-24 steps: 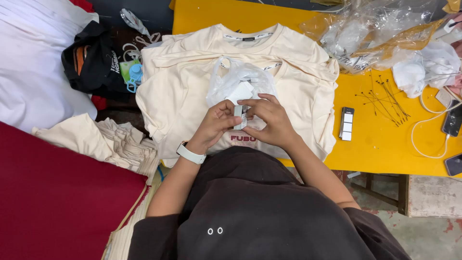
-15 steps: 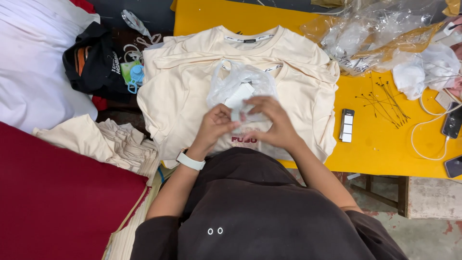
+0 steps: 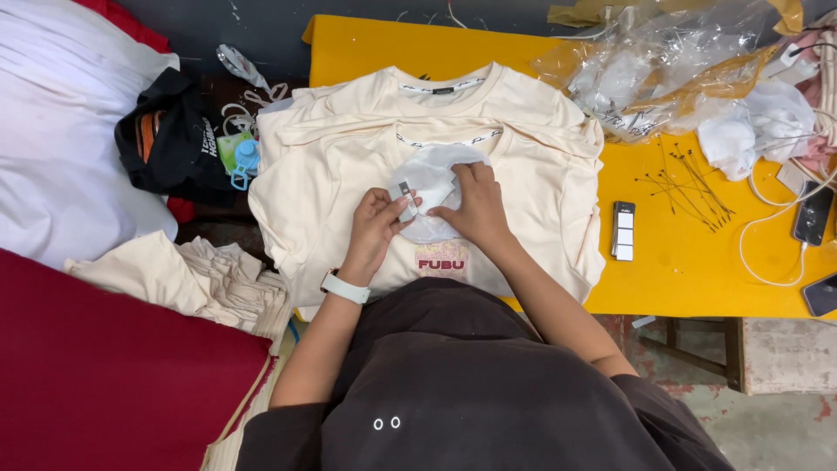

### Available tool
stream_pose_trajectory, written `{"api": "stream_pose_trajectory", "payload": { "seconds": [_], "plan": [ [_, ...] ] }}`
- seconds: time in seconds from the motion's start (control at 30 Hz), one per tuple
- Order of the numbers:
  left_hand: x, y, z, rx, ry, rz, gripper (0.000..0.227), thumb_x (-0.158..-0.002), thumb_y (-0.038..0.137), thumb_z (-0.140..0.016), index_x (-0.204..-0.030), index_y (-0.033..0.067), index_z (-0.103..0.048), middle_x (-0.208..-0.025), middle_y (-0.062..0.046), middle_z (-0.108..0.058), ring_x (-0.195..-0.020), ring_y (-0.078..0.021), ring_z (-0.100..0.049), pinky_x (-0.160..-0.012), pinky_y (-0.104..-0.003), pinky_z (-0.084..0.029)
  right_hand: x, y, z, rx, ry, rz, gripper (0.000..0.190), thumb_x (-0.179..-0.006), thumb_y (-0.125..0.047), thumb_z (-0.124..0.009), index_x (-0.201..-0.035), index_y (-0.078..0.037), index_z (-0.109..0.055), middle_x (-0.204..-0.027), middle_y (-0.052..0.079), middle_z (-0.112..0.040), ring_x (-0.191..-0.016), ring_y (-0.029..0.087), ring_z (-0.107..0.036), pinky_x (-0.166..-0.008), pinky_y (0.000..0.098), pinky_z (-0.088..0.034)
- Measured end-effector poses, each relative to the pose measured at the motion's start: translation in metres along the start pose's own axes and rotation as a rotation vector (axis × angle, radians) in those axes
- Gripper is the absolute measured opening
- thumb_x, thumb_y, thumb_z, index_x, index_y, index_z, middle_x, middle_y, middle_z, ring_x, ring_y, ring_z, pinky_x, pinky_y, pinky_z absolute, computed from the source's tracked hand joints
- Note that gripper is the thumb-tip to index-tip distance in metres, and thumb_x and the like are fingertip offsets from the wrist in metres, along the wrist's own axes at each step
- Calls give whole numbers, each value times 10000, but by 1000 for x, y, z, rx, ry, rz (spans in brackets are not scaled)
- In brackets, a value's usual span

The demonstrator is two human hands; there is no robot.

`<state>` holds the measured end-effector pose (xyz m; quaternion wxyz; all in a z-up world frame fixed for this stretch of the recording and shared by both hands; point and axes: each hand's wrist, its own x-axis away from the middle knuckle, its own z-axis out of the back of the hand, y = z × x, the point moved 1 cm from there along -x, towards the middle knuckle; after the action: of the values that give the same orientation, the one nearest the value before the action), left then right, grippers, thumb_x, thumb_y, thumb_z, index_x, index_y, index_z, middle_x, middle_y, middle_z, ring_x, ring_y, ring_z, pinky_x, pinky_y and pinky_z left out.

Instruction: Attaching brand tags to the collars of t-shirts and folding them into stacks on a work table.

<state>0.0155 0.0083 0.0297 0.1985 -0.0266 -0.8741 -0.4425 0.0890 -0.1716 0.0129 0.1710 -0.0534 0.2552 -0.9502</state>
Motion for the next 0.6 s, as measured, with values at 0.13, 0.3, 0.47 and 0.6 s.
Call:
{"api": "stream_pose_trajectory", "payload": {
  "seconds": [0.13, 0.3, 0.47, 0.6],
  "plan": [
    [2, 2, 5, 46, -11, 25, 236, -921, 77, -744, -995, 70, -520, -895, -10, -545, -831, -123, -666, -801, -301, -635, 14, -8, 0, -88, 205, 81, 647, -749, -283, -916, -1255, -20, -609, -1223, 151, -516, -1142, 375, -519, -889, 481, -458],
    [2, -5, 4, -135, -26, -10, 268, -885, 100, -795, -954, 98, -536, -809, 36, -524, -756, -66, -608, -667, -211, -563, 16, -8, -10, 41, 133, 68, 484, -746, -239, -904, -1118, -72, -643, -1149, 76, -489, -1068, 292, -475, -869, 437, -373],
    [0, -7, 4, -127, -8, -7, 270, -887, 111, -790, -939, 118, -525, -815, 36, -543, -770, -71, -625, -680, -207, -567, 15, -5, -19, 37, 135, 92, 489, -732, -231, -893, -1130, -107, -636, -1143, 50, -484, -1071, 267, -478, -901, 437, -355],
    [-2, -14, 11, -94, -2, -11, 269, -883, 100, -792, -944, 106, -529, -836, 13, -583, -821, -100, -679, -694, -228, -582, 13, -9, -24, 56, 84, 50, 521, -736, -217, -886, -1166, -106, -613, -1147, 47, -491, -1086, 255, -469, -920, 441, -333]
  ]
}}
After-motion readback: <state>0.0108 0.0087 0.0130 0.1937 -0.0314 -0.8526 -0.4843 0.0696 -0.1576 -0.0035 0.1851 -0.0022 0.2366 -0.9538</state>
